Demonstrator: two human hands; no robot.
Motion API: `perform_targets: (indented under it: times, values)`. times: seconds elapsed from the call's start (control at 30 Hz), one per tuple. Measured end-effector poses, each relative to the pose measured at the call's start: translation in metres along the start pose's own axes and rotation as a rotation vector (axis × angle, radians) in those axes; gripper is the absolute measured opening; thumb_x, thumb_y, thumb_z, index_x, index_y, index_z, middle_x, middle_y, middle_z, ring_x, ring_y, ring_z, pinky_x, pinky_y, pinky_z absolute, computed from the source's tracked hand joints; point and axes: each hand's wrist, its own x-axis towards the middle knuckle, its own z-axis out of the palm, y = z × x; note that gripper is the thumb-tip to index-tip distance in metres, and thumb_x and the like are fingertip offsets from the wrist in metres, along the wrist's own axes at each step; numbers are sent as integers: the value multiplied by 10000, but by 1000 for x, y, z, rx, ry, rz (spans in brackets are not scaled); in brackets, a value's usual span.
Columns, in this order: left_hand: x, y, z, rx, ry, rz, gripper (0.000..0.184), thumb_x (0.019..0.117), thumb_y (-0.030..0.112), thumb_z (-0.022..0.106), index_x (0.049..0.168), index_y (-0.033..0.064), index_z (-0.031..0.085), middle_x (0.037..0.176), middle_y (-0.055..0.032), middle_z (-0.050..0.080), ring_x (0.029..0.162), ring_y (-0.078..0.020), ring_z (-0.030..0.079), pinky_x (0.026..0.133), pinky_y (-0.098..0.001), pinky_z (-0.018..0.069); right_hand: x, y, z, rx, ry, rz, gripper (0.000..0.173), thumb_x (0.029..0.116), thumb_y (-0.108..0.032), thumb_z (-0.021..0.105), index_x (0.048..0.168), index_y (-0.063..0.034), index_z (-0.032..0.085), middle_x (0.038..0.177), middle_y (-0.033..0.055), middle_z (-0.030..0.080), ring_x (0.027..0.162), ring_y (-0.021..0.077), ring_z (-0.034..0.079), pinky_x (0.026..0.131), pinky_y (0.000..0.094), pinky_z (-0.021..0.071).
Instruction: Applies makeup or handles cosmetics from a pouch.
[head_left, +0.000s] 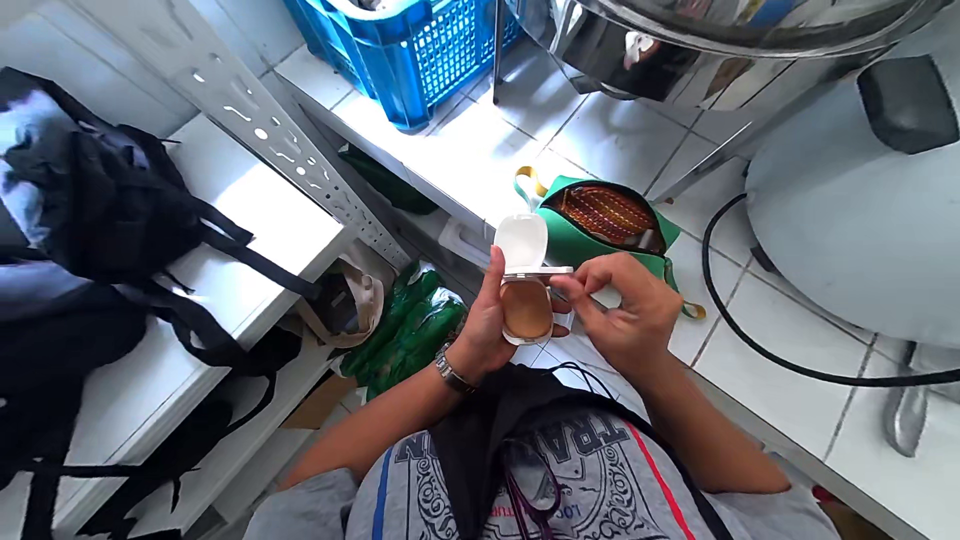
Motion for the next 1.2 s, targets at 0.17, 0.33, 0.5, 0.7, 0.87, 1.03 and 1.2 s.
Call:
perform_targets:
  times: [0.17,0.33,0.5,0.7,0.87,1.03,1.2]
  values:
    - [-2,5,-5,-21,43,65,753,1014,707,222,1217,119,647,1062,-100,734,984,-195,722,851,-359,608,-18,-3,15,-163,-331,-137,480,994,-514,606,1135,-86,773,1197,103,737,1107,254,675,880,379,565]
    - [-2,7,-13,6,51,76,753,1026,686,211,1208,104,652,1064,-111,742,951,-186,727,823,-322,603,-14,2,14,-74,-414,-160,315,1045,-332,585,1079,-103,800,1099,70,772,1041,221,699,863,336,560]
    - [-2,8,-23,34,14,75,542,1077,512,288,1232,109,615,1080,-115,740,892,-190,733,768,-327,615,-4,-10,-14,81,-166,-205,240,1066,-212,579,1054,-33,738,1005,88,784,961,116,742,871,264,592]
    - [-4,6,-13,81,-14,73,544,1089,525,251,1178,135,621,999,-71,737,904,-189,740,757,-370,637,5,-9,-7,-184,-103,-292,205,1017,-189,651,1072,-23,758,1055,143,762,1002,210,723,883,319,574]
    - [2,7,-20,90,-31,90,951,939,812,138,1220,69,660,1070,-123,747,943,-183,731,827,-328,605,-8,-6,7,-136,-396,-234,533,1027,-540,537,1124,-70,769,1094,106,770,1016,225,720,802,343,584]
    - [-2,7,-18,66,-9,87,979,929,827,116,1203,63,663,1076,-131,750,983,-209,732,841,-358,607,-6,1,5,-86,-345,-222,324,1016,-334,643,1148,-62,760,1120,113,753,1056,218,704,864,333,581]
    - [-8,1,-25,196,-182,-56,825,920,813,362,1240,96,614,1103,-107,742,893,-250,757,692,-384,651,17,18,2,-173,-42,-233,347,1002,-283,675,1196,3,707,1110,155,728,1030,225,681,906,318,549]
